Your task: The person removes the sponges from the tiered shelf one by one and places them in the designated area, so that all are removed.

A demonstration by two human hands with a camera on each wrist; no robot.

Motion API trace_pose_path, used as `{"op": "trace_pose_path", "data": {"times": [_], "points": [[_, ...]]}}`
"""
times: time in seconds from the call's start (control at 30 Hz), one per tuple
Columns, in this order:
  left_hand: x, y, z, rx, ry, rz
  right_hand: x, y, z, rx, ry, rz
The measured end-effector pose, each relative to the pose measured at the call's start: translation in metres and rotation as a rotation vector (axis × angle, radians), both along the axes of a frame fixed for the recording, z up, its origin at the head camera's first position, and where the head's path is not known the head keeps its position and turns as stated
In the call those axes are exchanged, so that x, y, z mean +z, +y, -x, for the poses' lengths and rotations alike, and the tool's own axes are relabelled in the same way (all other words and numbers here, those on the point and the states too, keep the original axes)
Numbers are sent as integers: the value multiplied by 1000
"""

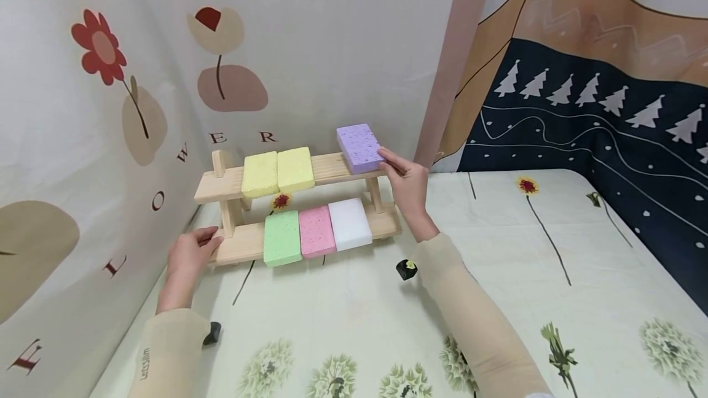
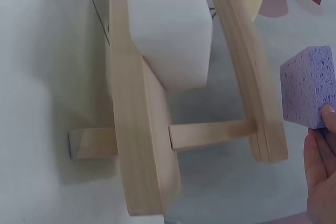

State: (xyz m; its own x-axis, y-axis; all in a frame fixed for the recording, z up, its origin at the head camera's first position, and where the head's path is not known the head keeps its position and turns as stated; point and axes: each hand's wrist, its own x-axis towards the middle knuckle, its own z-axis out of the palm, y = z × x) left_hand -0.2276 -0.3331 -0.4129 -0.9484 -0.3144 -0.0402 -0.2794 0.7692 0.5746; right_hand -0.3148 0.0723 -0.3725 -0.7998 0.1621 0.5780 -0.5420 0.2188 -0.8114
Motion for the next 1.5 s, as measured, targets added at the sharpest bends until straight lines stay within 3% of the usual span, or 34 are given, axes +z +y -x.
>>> {"op": "trace_pose_path", "data": {"times": [0.37,0.57,0.8,1.2,1.5], "points": [[0,-1,-1,-1,0,0,-3,22,-2,-38,12,54],[0,0,-1,3,9,-2,13,29,-24,-81,-10,43],[0,0,-3,9,2,-10,-12,47,-6,-110,15,79],[1,0,-2,26,1,-34,-22,68,-7,-157,1,145],[0,0,-5,14,15,-26,-35,80,-8,-207,-33,106]]}}
